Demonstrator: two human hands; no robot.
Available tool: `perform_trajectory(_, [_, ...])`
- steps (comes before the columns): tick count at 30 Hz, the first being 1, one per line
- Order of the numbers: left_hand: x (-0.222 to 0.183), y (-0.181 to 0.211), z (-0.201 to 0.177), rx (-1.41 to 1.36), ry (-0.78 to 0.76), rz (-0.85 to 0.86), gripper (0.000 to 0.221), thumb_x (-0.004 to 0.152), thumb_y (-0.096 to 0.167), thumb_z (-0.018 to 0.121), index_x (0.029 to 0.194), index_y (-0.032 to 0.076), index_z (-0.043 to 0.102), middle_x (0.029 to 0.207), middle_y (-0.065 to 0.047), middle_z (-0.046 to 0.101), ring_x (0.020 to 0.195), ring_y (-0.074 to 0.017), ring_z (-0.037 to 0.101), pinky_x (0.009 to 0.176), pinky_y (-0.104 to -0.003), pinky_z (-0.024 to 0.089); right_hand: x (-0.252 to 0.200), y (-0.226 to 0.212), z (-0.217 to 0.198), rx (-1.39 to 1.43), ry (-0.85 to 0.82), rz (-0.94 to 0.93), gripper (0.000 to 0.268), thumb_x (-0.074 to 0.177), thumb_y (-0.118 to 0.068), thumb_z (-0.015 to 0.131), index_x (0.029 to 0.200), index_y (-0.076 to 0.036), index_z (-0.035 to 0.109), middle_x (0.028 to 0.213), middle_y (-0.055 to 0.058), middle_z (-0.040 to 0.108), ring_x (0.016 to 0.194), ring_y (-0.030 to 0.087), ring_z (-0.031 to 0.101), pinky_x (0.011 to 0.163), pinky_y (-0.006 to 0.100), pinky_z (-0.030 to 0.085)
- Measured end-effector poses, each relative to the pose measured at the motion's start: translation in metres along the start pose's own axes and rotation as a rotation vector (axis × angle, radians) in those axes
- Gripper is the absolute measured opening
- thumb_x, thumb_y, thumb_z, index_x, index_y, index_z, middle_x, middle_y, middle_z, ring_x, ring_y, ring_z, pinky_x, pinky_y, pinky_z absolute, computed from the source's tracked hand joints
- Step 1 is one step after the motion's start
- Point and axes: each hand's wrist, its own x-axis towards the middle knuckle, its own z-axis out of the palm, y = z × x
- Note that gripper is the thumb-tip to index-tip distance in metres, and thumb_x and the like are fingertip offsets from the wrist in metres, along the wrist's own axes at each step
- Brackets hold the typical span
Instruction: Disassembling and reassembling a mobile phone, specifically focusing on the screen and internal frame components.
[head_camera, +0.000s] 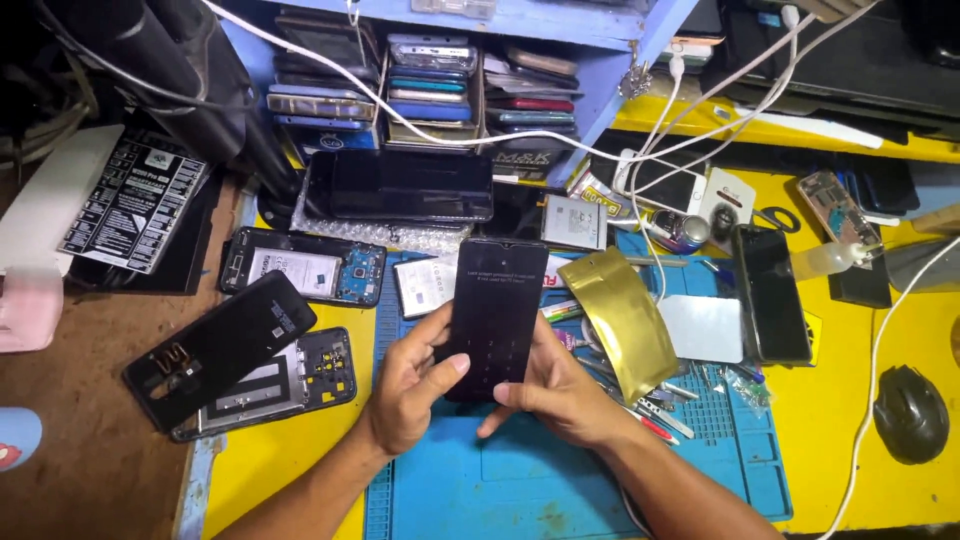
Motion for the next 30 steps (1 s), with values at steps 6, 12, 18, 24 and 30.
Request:
perform_trajectory(6, [-0.0026, -0.0037, -0.0007, 0.019, 0.007, -0.006, 0.060, 0.094, 0.022, 0.055, 0.146, -0.007, 0.047, 0.137, -0.021, 0.065, 0.129, -0.0273, 0.062, 0.111, -0.036, 0.048, -0.0010, 0.0068, -0.0055, -0.042, -0.011, -0.061, 0.075, 0.094, -0.004, 0.069, 0.155, -0.011, 0.026, 0.132, 0.015, 0.054, 0.113, 0.029, 0.061, 0.070, 0.049, 0.070])
perform_trajectory(12, [-0.0020, -0.0025, -0.0016, 0.030, 0.011, -0.013, 0.057, 0.095, 0.023, 0.055, 0.144, -0.006, 0.049, 0.134, -0.021, 0.067, 0.126, -0.0267, 0.064, 0.108, -0.035, 0.049, -0.0010, 0.0077, -0.0073, -0.047, 0.008, -0.067, 0.067, 0.096, -0.004, 0.064, 0.153, -0.007, 0.030, 0.128, 0.017, 0.057, 0.111, 0.033, 0.063, 0.068, 0.051, 0.070])
perform_trajectory(18, [-0.0018, -0.0010, -0.0013, 0.042, 0.016, -0.014, 0.055, 0.095, 0.020, 0.054, 0.143, -0.006, 0.050, 0.131, -0.020, 0.068, 0.123, -0.0251, 0.064, 0.107, -0.035, 0.050, -0.0018, 0.0086, -0.0081, -0.052, -0.009, -0.089, 0.067, 0.093, 0.002, 0.060, 0.153, -0.005, 0.030, 0.127, 0.016, 0.055, 0.107, 0.031, 0.063, 0.070, 0.053, 0.070])
perform_trajectory(24, [-0.0008, 0.0002, -0.0019, 0.061, 0.016, -0.011, 0.054, 0.095, 0.020, 0.054, 0.142, -0.006, 0.051, 0.130, -0.020, 0.069, 0.122, -0.0256, 0.066, 0.107, -0.035, 0.051, -0.0009, 0.0085, -0.0076, -0.086, -0.020, -0.105, 0.069, 0.095, -0.001, 0.065, 0.154, -0.005, 0.028, 0.128, 0.015, 0.055, 0.108, 0.031, 0.064, 0.070, 0.051, 0.071])
perform_trajectory(30, [-0.0009, -0.0010, -0.0024, 0.072, 0.022, -0.018, 0.052, 0.094, 0.022, 0.054, 0.139, -0.005, 0.054, 0.126, -0.019, 0.070, 0.118, -0.0244, 0.067, 0.104, -0.034, 0.052, -0.0010, 0.0076, -0.0070, -0.106, -0.014, -0.109, 0.068, 0.095, -0.001, 0.065, 0.153, -0.004, 0.029, 0.128, 0.015, 0.055, 0.107, 0.030, 0.065, 0.070, 0.051, 0.071])
